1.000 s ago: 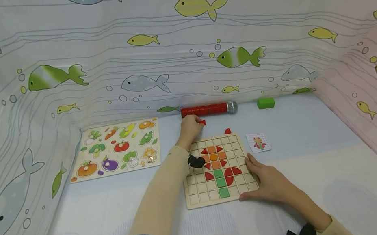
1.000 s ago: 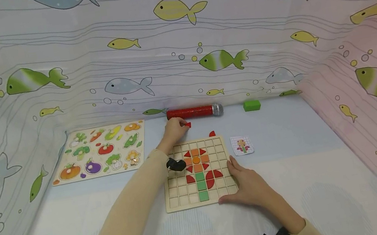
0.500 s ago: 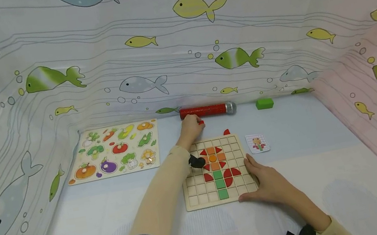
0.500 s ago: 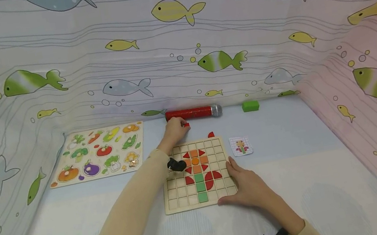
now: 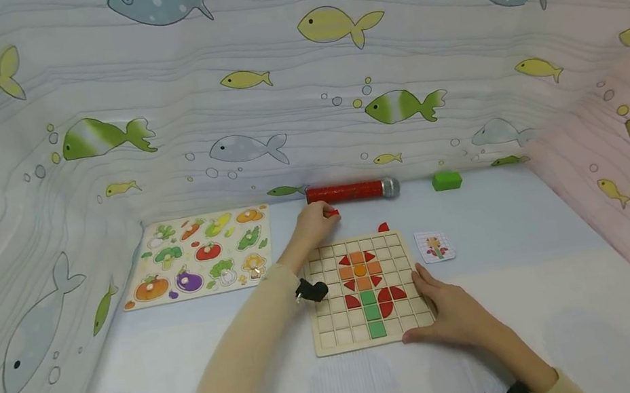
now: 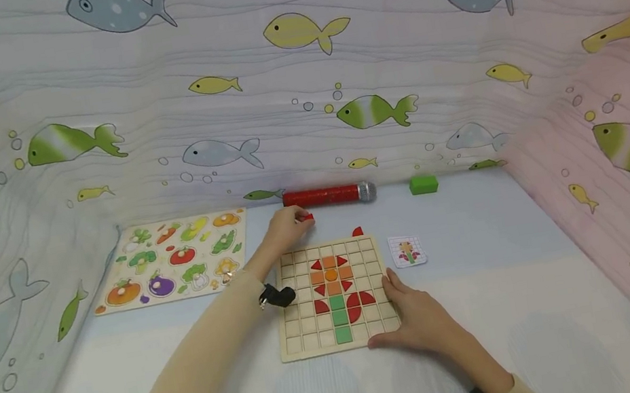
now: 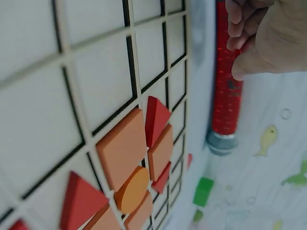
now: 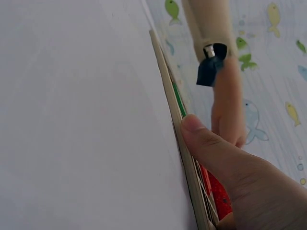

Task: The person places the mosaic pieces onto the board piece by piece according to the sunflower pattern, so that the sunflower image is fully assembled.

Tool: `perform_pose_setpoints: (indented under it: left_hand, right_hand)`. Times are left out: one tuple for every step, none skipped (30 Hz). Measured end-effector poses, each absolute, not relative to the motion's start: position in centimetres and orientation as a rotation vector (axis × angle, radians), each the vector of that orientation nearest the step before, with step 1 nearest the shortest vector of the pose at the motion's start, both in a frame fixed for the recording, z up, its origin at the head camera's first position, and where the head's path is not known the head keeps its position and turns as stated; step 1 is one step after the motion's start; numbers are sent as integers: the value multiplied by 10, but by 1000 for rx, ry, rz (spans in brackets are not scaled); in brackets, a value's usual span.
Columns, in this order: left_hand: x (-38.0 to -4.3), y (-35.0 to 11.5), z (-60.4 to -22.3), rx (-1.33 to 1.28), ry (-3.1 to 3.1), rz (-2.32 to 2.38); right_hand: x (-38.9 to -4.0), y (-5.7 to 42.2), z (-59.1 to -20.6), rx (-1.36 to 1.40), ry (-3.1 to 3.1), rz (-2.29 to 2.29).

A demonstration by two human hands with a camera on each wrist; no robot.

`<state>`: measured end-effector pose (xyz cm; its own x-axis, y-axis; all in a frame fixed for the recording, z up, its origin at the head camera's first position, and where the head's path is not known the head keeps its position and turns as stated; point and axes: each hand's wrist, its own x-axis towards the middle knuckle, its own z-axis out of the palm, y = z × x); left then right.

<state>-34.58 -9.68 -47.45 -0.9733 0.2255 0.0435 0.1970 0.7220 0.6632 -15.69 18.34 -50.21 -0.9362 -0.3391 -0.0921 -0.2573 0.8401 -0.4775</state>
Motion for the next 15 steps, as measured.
perform_pose_setpoints:
  left_hand:
    - [-339,-102,-473,355,2871,1117]
    - [-332,-107,-471,358,2868,1131]
    - [-323,-112,-469,362,2870,1136]
    - [-314,-117,-468,362,2866,1153]
    - [-305,-122,-466,365,2867,1169]
    - [-296,-126,-465,372,2870,1179]
    - [-287,-130,-463,378,2876,1185]
    - [-277,-133,-463,387,2883,1188]
    - [-268,-136,-462,397,2886,1197]
    - [-258,-138,-461,406,2883,1208]
    - [-249,-139,-461,419,2889,1206]
    - [-240,-141,-461,430,2890,1207]
    - [-232,-142,-461,438,2885,1209]
    - [-223,-142,-462,450,2878,1210]
    - [-215,-143,-463,454,2863,1218]
  right_hand:
    - [-156,183,-504,-467,2844,-703]
    - [-155,183,-504,-473,2841,-707]
    - [-155,183,-505,-476,2836,-712]
    - [-154,183,-506,-479,2834,-711]
    - [-153,183,-506,-479,2834,-713]
    - [-153,183,-506,-479,2838,-710]
    - [-152,184,-506,-480,2843,-708]
    - [-152,184,-505,-479,2849,-706]
    - [-152,185,-505,-475,2855,-703]
    - [-152,185,-505,-474,2861,-701]
    - [-152,185,-504,-473,2866,-701]
    - [-152,185,-504,-477,2868,-699]
    - [-153,185,-503,-482,2867,-701]
    - [-153,184,-503,-484,2866,-703]
    - [-154,184,-502,-488,2863,-707]
